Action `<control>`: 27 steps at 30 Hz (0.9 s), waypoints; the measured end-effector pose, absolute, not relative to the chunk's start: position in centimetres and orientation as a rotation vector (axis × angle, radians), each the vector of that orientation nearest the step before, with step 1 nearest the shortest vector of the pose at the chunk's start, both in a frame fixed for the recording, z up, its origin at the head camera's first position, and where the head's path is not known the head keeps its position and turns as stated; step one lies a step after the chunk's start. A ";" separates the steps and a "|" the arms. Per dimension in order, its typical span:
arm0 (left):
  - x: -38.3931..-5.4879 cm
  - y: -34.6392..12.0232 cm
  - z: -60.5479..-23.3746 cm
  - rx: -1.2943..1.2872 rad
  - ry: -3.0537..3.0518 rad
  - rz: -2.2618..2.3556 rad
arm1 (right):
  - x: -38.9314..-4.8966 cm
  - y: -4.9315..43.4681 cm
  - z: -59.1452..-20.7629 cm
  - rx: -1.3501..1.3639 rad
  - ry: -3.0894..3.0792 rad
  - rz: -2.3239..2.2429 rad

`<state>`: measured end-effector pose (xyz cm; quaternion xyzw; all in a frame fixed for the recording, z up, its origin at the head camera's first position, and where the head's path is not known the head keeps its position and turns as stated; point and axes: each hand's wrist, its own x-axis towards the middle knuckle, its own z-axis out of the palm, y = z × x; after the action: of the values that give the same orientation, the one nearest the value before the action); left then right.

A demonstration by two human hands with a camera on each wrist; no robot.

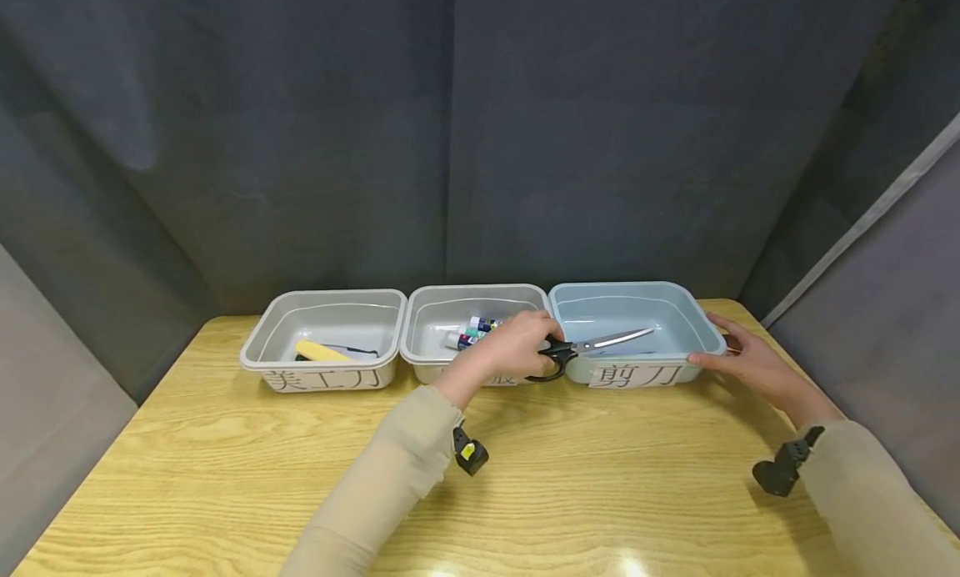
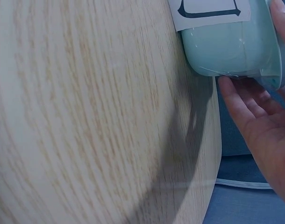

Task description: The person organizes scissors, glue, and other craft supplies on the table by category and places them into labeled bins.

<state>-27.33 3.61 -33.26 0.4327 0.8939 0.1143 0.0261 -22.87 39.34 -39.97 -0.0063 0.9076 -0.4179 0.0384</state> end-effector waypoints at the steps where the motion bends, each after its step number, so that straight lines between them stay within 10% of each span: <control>1: -27.5 3.7 -33.2 1.332 2.767 0.347 | -22.8 39.3 -39.9 -0.014 2.784 -1.284; 27: -30.9 8.5 -33.8 1.360 2.839 0.174 | -22.6 39.6 -40.1 0.003 2.779 -1.294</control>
<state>-30.90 8.47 -33.85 0.4314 0.9005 0.0553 -0.0058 -22.59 39.64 -40.10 0.0009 0.9059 -0.4217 0.0381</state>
